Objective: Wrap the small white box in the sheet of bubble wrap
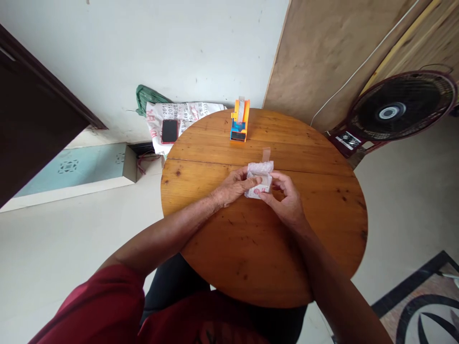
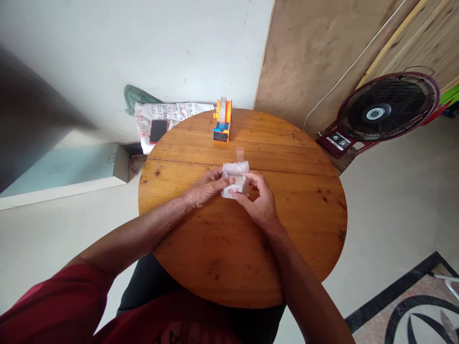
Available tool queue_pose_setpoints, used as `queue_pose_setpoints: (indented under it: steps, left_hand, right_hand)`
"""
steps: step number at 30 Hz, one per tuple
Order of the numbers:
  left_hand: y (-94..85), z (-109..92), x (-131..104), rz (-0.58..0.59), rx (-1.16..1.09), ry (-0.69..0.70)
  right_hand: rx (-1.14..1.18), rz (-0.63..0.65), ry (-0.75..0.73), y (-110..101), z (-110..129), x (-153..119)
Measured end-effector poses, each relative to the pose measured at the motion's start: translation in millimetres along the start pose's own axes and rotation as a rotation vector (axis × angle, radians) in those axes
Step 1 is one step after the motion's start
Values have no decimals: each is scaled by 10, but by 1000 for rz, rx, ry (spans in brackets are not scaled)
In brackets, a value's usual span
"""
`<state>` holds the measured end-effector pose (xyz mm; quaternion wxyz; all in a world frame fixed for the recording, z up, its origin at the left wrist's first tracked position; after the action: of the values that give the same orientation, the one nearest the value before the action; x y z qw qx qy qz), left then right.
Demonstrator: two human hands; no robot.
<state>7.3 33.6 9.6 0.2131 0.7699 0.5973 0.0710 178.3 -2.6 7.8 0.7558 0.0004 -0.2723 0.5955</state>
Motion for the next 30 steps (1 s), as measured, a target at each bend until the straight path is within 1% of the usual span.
queue_pose_setpoints:
  steps: [3, 5, 8, 11, 16, 24, 30]
  left_hand:
    - [4, -10, -3, 12, -3, -9]
    - [6, -12, -6, 16, -10, -19]
    - [8, -9, -13, 15, -18, -34]
    - [9, 4, -20, 22, -37, -43]
    - [6, 34, -16, 47, -83, -54]
    - [12, 34, -8, 29, -73, -83]
    - [8, 12, -23, 23, -67, -155]
  right_hand:
    - [29, 25, 23, -12, 1, -8]
    - [33, 43, 14, -26, 14, -4]
    - [21, 65, 6, -42, 38, 13]
    - [2, 77, 30, -47, 60, 23]
    - [19, 65, 29, -42, 100, 13]
    - [-34, 81, -1, -71, 134, 38]
    - [-41, 21, -14, -88, 109, 24]
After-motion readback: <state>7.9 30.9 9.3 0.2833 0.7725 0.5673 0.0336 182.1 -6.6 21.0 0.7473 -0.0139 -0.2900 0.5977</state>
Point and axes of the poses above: each hand's wrist, its own x-axis towards the middle knuckle, its own y-axis out of the palm, z = x × y, the point moved 2 cm from there along x, towards the middle knuckle, and after that the axes turned 13 degrees about -z, right-handed, at the moved point
